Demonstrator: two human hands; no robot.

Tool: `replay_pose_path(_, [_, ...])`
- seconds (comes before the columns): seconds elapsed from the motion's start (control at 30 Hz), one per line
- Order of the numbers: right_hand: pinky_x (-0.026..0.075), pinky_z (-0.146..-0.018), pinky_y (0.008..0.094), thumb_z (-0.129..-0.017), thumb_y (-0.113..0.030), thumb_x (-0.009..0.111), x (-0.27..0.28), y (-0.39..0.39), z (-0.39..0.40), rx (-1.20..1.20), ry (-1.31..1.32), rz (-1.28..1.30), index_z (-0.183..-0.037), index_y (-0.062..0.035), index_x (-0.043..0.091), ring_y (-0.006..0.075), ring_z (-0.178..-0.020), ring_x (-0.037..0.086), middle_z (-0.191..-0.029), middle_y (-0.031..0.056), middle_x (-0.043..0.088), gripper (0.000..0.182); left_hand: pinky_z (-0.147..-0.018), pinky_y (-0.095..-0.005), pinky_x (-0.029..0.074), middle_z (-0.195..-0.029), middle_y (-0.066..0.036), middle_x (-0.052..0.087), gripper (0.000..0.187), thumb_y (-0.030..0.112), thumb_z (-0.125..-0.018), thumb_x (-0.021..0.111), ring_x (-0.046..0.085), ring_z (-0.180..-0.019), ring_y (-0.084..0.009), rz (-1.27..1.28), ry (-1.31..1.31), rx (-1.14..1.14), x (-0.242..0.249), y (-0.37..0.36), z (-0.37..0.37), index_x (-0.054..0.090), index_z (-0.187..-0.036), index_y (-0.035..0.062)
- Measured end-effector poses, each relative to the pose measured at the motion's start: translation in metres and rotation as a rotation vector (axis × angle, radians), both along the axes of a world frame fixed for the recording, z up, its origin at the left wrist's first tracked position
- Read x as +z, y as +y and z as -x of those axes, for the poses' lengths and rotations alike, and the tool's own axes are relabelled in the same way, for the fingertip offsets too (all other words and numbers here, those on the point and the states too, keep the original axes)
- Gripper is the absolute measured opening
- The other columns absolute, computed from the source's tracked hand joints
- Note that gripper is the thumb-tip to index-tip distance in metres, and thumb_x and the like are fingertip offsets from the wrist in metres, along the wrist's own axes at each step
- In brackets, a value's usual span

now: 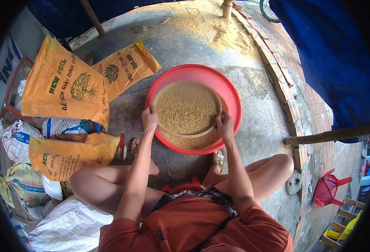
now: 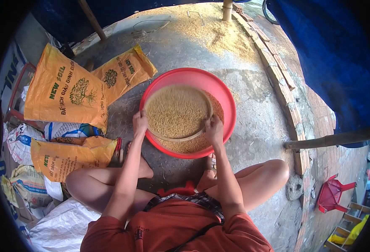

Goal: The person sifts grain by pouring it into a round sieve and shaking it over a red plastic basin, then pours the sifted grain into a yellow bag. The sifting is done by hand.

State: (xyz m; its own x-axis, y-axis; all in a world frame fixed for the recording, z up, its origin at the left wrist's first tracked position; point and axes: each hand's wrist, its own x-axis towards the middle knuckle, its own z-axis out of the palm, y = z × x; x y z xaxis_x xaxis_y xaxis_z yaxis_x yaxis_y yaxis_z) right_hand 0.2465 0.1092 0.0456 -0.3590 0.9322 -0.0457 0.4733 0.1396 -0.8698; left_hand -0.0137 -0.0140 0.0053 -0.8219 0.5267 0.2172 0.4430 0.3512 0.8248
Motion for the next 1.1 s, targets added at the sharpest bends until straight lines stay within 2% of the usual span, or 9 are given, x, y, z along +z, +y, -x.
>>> replay_pose_path(0.2, [0.044, -0.05, 0.0261, -0.081, -0.003, 0.042, 0.079, -0.009, 0.012, 0.004, 0.383, -0.209, -0.112, 0.0019, 0.034, 0.0141, -0.057, 0.055, -0.064, 0.0099, 0.056, 0.032, -0.047, -0.0302, 0.031, -0.055, -0.01, 0.038, 0.029, 0.02, -0.087, 0.037, 0.034, -0.049, -0.0163, -0.456, 0.105, -0.033, 0.119, 0.001, -0.017, 0.045, -0.073, -0.0037])
replay_pose_path(0.23, [0.044, -0.05, 0.0261, -0.081, -0.002, 0.041, 0.082, -0.01, 0.016, -0.019, 0.428, -0.187, -0.11, 0.0023, 0.035, 0.015, -0.056, 0.055, -0.064, 0.0113, 0.056, 0.03, -0.048, -0.0339, 0.033, -0.055, -0.014, 0.043, 0.027, 0.018, -0.086, 0.038, 0.041, -0.048, -0.0234, -0.407, 0.103, -0.033, 0.124, 0.001, -0.017, 0.045, -0.073, -0.0039])
replay_pose_path(0.33, [0.045, -0.053, 0.0279, -0.081, -0.004, 0.042, 0.04, 0.003, 0.015, 0.022, 0.208, -0.211, -0.111, 0.0026, 0.034, 0.017, -0.059, 0.056, -0.066, 0.0142, 0.056, 0.032, -0.052, -0.0369, 0.036, -0.059, -0.019, 0.049, 0.023, 0.015, -0.085, 0.039, 0.049, -0.054, -0.0338, -0.344, 0.086, -0.068, 0.054, 0.011, 0.001, 0.048, -0.076, -0.0043])
replay_pose_path(0.37, [0.046, -0.057, 0.0326, -0.079, -0.009, 0.046, 0.024, 0.002, 0.013, -0.005, 0.126, -0.241, -0.107, 0.0041, 0.039, 0.0239, -0.063, 0.059, -0.069, 0.0189, 0.057, 0.032, -0.058, -0.0409, 0.04, -0.069, -0.025, 0.053, 0.026, 0.016, -0.083, 0.038, 0.052, -0.068, -0.0406, -0.291, 0.037, -0.052, 0.051, 0.009, -0.005, 0.052, -0.078, -0.0056])
replay_pose_path(0.57, [0.046, -0.064, 0.0394, -0.074, -0.014, 0.049, -0.032, 0.0, -0.006, 0.052, -0.251, -0.127, -0.095, 0.0056, 0.05, 0.0341, -0.071, 0.058, -0.075, 0.0242, 0.057, 0.029, -0.065, -0.0448, 0.041, -0.076, -0.027, 0.054, 0.035, 0.023, -0.082, 0.037, 0.054, -0.077, -0.0394, 0.298, -0.047, 0.009, -0.023, -0.008, -0.007, 0.056, -0.074, -0.0051])
replay_pose_path(0.67, [0.045, -0.063, 0.0393, -0.076, -0.012, 0.047, -0.006, -0.001, -0.003, -0.005, -0.111, -0.003, -0.099, 0.0046, 0.046, 0.0331, -0.071, 0.059, -0.076, 0.023, 0.058, 0.028, -0.062, -0.0424, 0.041, -0.072, -0.025, 0.055, 0.032, 0.022, -0.083, 0.037, 0.054, -0.072, -0.0393, 0.163, 0.008, 0.013, -0.001, -0.002, -0.007, 0.055, -0.076, -0.0041])
replay_pose_path(0.77, [0.045, -0.061, 0.0389, -0.077, -0.01, 0.045, 0.038, -0.007, 0.003, -0.035, 0.091, -0.252, -0.102, 0.0022, 0.041, 0.0326, -0.069, 0.059, -0.073, 0.0219, 0.057, 0.028, -0.059, -0.0359, 0.041, -0.069, -0.022, 0.055, 0.03, 0.021, -0.086, 0.037, 0.053, -0.063, -0.0351, -0.215, 0.015, -0.066, 0.06, 0.007, -0.014, 0.052, -0.08, -0.0046])
replay_pose_path(0.87, [0.044, -0.059, 0.0384, -0.078, -0.008, 0.044, 0.049, -0.004, 0.007, -0.07, 0.099, -0.199, -0.106, 0.0002, 0.038, 0.032, -0.067, 0.058, -0.071, 0.0212, 0.057, 0.029, -0.056, -0.0332, 0.04, -0.066, -0.02, 0.053, 0.029, 0.019, -0.087, 0.035, 0.05, -0.058, -0.0325, -0.273, 0.081, -0.086, 0.077, 0.011, -0.017, 0.051, -0.082, -0.0039])
replay_pose_path(1.1, [0.044, -0.061, 0.0411, -0.075, -0.014, 0.048, -0.043, -0.002, -0.012, 0.002, -0.302, -0.15, -0.097, 0.0023, 0.046, 0.0362, -0.069, 0.057, -0.074, 0.0235, 0.056, 0.027, -0.065, -0.0453, 0.041, -0.072, -0.026, 0.054, 0.034, 0.023, -0.083, 0.037, 0.054, -0.073, -0.0413, 0.172, 0.049, -0.047, -0.021, -0.007, -0.017, 0.055, -0.076, -0.0053])
